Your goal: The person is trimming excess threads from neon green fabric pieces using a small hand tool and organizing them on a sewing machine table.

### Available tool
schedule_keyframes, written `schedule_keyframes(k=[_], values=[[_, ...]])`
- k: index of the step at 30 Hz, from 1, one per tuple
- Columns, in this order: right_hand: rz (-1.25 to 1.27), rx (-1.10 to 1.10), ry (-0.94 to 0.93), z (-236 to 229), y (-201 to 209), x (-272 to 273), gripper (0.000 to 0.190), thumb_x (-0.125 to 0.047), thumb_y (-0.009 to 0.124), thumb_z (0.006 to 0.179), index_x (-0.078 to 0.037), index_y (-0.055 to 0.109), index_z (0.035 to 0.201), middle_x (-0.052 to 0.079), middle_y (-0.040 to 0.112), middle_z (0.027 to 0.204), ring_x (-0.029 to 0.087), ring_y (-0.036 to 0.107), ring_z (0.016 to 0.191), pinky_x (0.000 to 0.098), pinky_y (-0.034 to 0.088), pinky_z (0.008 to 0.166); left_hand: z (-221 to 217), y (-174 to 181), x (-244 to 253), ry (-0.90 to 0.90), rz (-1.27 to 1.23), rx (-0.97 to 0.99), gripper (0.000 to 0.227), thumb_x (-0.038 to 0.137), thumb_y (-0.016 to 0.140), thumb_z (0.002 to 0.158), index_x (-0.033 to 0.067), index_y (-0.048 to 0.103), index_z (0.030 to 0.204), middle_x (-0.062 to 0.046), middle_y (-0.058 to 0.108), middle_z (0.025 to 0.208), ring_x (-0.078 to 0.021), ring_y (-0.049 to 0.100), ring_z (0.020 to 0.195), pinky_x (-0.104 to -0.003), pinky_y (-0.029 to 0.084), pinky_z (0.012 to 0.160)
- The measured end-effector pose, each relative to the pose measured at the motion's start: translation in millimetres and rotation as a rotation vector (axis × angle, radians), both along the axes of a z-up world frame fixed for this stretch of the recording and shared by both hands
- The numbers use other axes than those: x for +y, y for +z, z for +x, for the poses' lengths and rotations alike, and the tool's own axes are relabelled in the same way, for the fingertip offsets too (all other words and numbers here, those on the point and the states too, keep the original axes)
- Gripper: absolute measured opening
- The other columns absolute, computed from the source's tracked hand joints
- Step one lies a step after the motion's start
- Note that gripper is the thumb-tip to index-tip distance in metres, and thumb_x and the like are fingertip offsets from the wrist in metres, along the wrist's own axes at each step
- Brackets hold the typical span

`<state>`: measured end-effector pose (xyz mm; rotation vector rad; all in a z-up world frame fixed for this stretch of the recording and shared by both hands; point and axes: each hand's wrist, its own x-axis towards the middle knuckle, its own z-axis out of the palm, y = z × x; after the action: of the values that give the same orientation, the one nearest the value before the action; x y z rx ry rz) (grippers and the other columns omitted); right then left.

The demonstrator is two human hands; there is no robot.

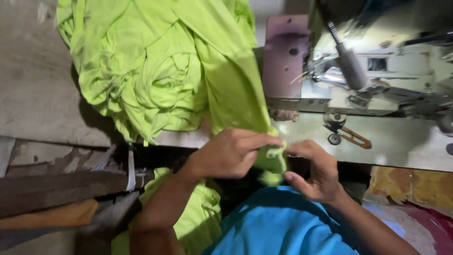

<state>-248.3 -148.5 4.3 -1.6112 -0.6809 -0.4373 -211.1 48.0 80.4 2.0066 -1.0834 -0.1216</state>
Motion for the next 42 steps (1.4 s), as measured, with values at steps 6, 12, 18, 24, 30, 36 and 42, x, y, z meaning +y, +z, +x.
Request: schedule_keyframes(k=[6,12,18,24,30,36,42], values=[[-0.131,-0.129,-0.231,13.6,13.5,4.7,0.045,-0.011,0.070,0.065,0.008,0.051,0.102,0.019,0.052,0.092,0.035,0.053,0.083,0.0417,0.043,0.069,21.0,-23.8,-31.6,0.148,0.098,-0.416,0.012,0.024,0.061,0.069,0.0176,0.053,0.075,0.000,0.051,0.054,-0.0217,0.056,0.047,-0.035,0.046,0.048],[0.018,0.136,-0.095,20.2,19.0,-14.6,0.012,-0.006,0.054,0.075,-0.001,0.065,0.077,0.007,0.056,0.057,0.017,0.049,0.044,0.0256,0.043,0.045,32.7,-11.9,-31.5,0.059,0.016,-0.220,0.016,0.030,0.052,0.080,0.0155,0.053,0.075,-0.003,0.055,0.082,-0.0294,0.059,0.059,-0.038,0.048,0.051],[0.130,0.127,-0.011,24.4,12.3,-43.8,0.007,-0.001,0.054,0.072,0.004,0.059,0.072,0.010,0.051,0.054,0.015,0.044,0.044,0.0250,0.043,0.044,66.4,15.0,17.3,0.073,0.052,0.084,0.014,0.023,0.060,0.075,0.0100,0.062,0.079,-0.011,0.062,0.069,-0.0307,0.061,0.058,-0.039,0.049,0.059],[0.249,0.365,0.087,41.8,22.7,-2.9,0.012,0.003,0.054,0.074,0.005,0.064,0.081,0.012,0.056,0.061,0.013,0.045,0.054,0.0292,0.042,0.053,74.0,26.9,-3.2,0.398,0.051,-0.558,0.024,-0.001,0.057,0.066,-0.0023,0.051,0.089,-0.015,0.052,0.078,-0.0266,0.056,0.050,-0.035,0.048,0.041],[0.213,0.369,-0.119,41.6,4.3,-3.5,0.013,-0.016,0.065,0.071,-0.007,0.059,0.078,0.003,0.059,0.070,0.010,0.055,0.063,0.0197,0.045,0.055,12.6,-21.0,-47.4,0.274,-0.250,0.029,0.012,0.008,0.063,0.075,0.0030,0.054,0.082,-0.007,0.061,0.074,-0.0131,0.059,0.055,-0.021,0.051,0.049],[0.423,0.485,-0.007,35.1,6.6,4.6,0.009,-0.010,0.062,0.074,-0.003,0.057,0.072,0.006,0.051,0.071,0.013,0.050,0.064,0.0203,0.043,0.054,0.5,-33.7,-61.9,0.458,-0.432,0.068,0.021,0.017,0.065,0.073,0.0048,0.049,0.081,-0.007,0.053,0.076,-0.0180,0.055,0.067,-0.027,0.046,0.059],[0.491,0.489,0.137,30.9,1.9,6.5,0.012,-0.009,0.060,0.077,-0.005,0.062,0.088,0.007,0.051,0.084,0.016,0.051,0.078,0.0261,0.043,0.072,0.0,-55.8,-60.0,0.583,-0.476,0.166,0.001,0.005,0.054,0.077,0.0048,0.054,0.078,-0.006,0.057,0.072,-0.0163,0.056,0.065,-0.026,0.046,0.061]])
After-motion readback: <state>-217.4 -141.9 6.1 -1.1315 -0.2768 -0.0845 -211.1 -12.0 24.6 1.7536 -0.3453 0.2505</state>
